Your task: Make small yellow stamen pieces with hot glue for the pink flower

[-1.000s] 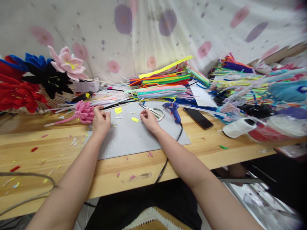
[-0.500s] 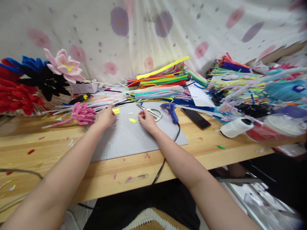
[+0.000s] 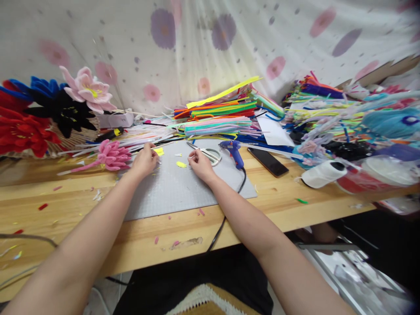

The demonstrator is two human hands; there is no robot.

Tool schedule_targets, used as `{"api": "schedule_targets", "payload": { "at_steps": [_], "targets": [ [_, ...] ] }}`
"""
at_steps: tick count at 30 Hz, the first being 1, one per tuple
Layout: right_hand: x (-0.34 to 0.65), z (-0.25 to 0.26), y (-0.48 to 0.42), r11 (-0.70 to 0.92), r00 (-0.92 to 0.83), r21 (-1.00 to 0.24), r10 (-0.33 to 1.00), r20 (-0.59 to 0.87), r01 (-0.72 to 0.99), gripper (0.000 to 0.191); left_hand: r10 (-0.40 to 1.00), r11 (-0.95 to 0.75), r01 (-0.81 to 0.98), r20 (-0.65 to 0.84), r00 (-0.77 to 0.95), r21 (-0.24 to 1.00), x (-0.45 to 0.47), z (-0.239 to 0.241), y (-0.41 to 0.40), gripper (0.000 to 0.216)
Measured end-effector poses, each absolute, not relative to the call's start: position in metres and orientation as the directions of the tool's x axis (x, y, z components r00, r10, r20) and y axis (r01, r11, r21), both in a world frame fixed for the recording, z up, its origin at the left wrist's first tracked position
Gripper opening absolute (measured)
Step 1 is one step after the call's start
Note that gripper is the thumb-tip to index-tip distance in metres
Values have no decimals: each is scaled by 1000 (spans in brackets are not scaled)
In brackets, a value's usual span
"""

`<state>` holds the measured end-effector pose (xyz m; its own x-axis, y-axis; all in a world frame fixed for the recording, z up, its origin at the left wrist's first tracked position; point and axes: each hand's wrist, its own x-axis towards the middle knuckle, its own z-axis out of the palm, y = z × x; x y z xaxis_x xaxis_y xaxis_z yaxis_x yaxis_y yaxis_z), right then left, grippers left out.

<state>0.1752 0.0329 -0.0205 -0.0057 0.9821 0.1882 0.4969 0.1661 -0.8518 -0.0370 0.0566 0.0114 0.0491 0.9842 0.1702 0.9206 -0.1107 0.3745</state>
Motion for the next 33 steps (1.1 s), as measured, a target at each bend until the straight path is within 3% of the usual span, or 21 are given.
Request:
{"api": "schedule_targets", "payload": {
  "at_steps": [11,17,23,27,33],
  "targets": [
    [174,-19,31,160,-5,-856,983,181,491,9,938,-118,806,331,-100,579,-39,1,46,27],
    [173,-20,31,168,-10,-853,982,187,494,9,913,-68,830,370,-172,553,-45,-3,45,24],
    [174,-19,32,169,-4,-857,981,192,487,11,858,-251,829,511,-49,500,-28,2,28,26],
    [178,-16,32,162,17,-846,980,198,508,13,889,-334,816,445,106,471,-3,-3,8,30],
    [179,-10,29,201,-61,-741,975,212,640,16,951,-231,819,300,76,525,7,-14,4,31]
  ]
}}
